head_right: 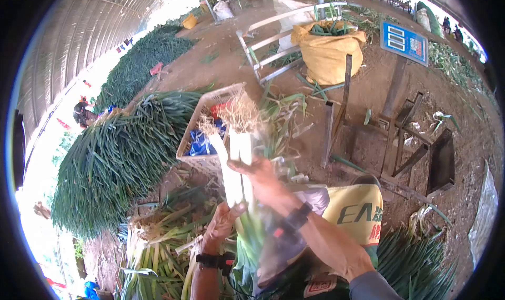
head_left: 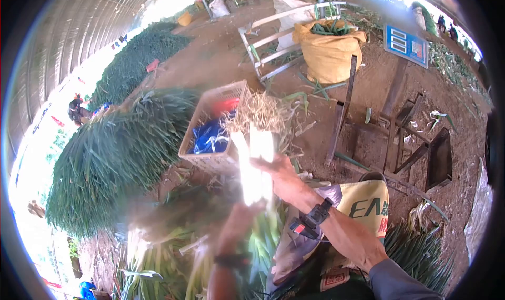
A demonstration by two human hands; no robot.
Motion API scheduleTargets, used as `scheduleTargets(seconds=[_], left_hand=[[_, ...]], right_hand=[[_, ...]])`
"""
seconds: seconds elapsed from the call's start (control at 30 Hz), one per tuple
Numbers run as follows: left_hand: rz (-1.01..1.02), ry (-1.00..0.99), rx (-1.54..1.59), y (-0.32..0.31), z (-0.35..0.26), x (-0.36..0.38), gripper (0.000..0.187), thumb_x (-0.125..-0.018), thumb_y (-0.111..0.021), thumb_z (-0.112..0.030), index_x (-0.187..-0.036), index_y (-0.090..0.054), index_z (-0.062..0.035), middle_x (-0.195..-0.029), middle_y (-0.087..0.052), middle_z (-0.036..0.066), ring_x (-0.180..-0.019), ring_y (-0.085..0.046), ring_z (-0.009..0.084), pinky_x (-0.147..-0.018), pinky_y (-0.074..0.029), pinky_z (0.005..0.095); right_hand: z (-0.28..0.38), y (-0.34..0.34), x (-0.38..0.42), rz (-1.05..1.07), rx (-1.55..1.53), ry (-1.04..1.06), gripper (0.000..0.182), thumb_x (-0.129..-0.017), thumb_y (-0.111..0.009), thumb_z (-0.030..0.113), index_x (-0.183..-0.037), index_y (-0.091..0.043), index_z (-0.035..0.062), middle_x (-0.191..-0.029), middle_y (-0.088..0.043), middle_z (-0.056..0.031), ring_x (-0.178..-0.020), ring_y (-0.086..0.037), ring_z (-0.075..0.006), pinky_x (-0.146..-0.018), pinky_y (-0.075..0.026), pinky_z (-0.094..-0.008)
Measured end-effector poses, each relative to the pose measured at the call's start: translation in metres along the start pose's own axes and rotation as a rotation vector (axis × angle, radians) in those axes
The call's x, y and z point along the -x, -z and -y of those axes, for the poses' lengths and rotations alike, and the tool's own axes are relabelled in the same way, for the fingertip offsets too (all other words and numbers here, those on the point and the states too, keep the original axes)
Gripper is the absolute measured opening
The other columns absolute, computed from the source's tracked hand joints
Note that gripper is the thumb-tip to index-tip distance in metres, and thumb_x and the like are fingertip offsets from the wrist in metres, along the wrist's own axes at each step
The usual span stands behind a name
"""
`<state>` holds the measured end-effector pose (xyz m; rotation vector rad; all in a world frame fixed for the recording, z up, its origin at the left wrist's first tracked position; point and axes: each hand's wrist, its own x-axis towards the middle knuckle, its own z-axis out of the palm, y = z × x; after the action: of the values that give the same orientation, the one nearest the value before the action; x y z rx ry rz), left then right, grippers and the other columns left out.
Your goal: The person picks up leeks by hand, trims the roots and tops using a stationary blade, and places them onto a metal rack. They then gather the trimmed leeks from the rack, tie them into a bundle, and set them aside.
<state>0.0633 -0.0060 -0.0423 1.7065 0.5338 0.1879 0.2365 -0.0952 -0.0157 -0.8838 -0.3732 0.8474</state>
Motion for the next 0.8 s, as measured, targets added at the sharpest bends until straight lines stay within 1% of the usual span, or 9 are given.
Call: scheduleTargets(seconds=[0.07, 0.17, 0.27, 0.37, 0.43, 0.47, 0.5, 0.6, 0.8], left_hand=[[0.027, -0.014, -0.061, 0.009, 0.013, 0.002, 0.029, -0.095, -0.064, -0.019, -0.119, -0.07, -0.0025, -0.111, -0.07, 0.01, -0.106, -0.064, 0.0213, -0.092, -0.051, 0.0342], [0.047, -0.061, -0.073, 0.014, 0.031, 0.005, 0.027, -0.094, -0.065, -0.017, -0.116, -0.071, -0.0023, -0.11, -0.07, 0.01, -0.105, -0.064, 0.0208, -0.088, -0.052, 0.0329], [0.047, -0.073, 0.071, 0.013, 0.033, 0.003, 0.046, -0.092, -0.077, -0.042, -0.114, -0.071, -0.0033, -0.098, -0.07, 0.0, -0.09, -0.06, 0.0115, -0.083, -0.049, 0.0317], [0.017, 0.019, 0.101, 0.004, 0.034, 0.006, 0.041, -0.091, -0.079, -0.038, -0.113, -0.072, -0.0043, -0.096, -0.07, -0.002, -0.089, -0.059, 0.0104, -0.08, -0.048, 0.0304], [0.059, 0.109, 0.123, -0.003, 0.008, 0.006, 0.039, -0.09, -0.08, -0.036, -0.113, -0.073, -0.0051, -0.096, -0.07, -0.003, -0.088, -0.059, 0.0095, -0.078, -0.047, 0.03], [0.093, 0.162, 0.137, -0.006, 0.0, 0.009, 0.038, -0.09, -0.081, -0.035, -0.112, -0.073, -0.0056, -0.096, -0.07, -0.003, -0.088, -0.059, 0.009, -0.078, -0.047, 0.0298], [0.101, 0.109, 0.124, -0.005, 0.011, 0.011, 0.038, -0.09, -0.081, -0.035, -0.112, -0.074, -0.0059, -0.096, -0.07, -0.004, -0.088, -0.059, 0.0087, -0.077, -0.047, 0.0299], [0.072, 0.036, 0.121, 0.002, 0.036, 0.011, 0.039, -0.088, -0.083, -0.035, -0.112, -0.074, -0.0055, -0.096, -0.071, -0.004, -0.088, -0.058, 0.0083, -0.079, -0.046, 0.0298], [0.101, 0.032, 0.224, 0.017, 0.015, 0.009, 0.038, -0.09, -0.081, -0.03, -0.115, -0.073, -0.0026, -0.096, -0.07, -0.002, -0.089, -0.058, 0.0087, -0.083, -0.046, 0.0296]], right_hand=[[0.004, 0.004, 0.002, 0.028, 0.076, -0.013, 0.031, -0.093, -0.077, 0.025, -0.116, -0.072, 0.0038, -0.107, -0.074, -0.0081, -0.099, -0.068, -0.0155, -0.087, -0.054, -0.0311], [0.006, 0.013, 0.0, 0.026, 0.09, -0.061, 0.034, -0.094, -0.074, 0.022, -0.123, -0.069, 0.0044, -0.117, -0.073, -0.0107, -0.108, -0.067, -0.0158, -0.095, -0.053, -0.029], [-0.001, 0.021, -0.005, 0.026, 0.028, -0.047, 0.036, -0.094, -0.075, 0.017, -0.127, -0.067, 0.0058, -0.119, -0.073, -0.0108, -0.109, -0.067, -0.0162, -0.095, -0.055, -0.0304], [-0.02, 0.038, -0.012, 0.058, 0.059, 0.002, 0.036, -0.093, -0.074, 0.012, -0.128, -0.067, 0.0057, -0.122, -0.072, -0.0104, -0.111, -0.067, -0.0167, -0.097, -0.055, -0.0322], [0.007, 0.014, 0.002, 0.012, 0.003, -0.113, 0.035, -0.094, -0.073, 0.009, -0.128, -0.066, 0.0058, -0.124, -0.072, -0.0103, -0.111, -0.067, -0.017, -0.097, -0.056, -0.0338], [-0.007, 0.024, -0.001, 0.052, 0.1, -0.027, 0.033, -0.094, -0.073, 0.012, -0.126, -0.067, 0.0042, -0.12, -0.073, -0.0097, -0.109, -0.068, -0.0171, -0.097, -0.056, -0.0331], [-0.02, 0.033, -0.004, 0.083, 0.195, 0.063, 0.032, -0.095, -0.073, 0.015, -0.124, -0.067, 0.0025, -0.117, -0.073, -0.0091, -0.107, -0.069, -0.0172, -0.096, -0.056, -0.0324], [0.018, 0.007, 0.01, 0.07, -0.026, -0.039, 0.029, -0.091, -0.079, 0.019, -0.114, -0.071, 0.0032, -0.104, -0.075, -0.0053, -0.098, -0.069, -0.0144, -0.087, -0.054, -0.0296], [0.01, 0.011, 0.007, 0.092, -0.123, 0.026, 0.022, -0.089, -0.081, 0.016, -0.106, -0.074, 0.0042, -0.1, -0.075, -0.0041, -0.094, -0.068, -0.011, -0.086, -0.053, -0.029]])
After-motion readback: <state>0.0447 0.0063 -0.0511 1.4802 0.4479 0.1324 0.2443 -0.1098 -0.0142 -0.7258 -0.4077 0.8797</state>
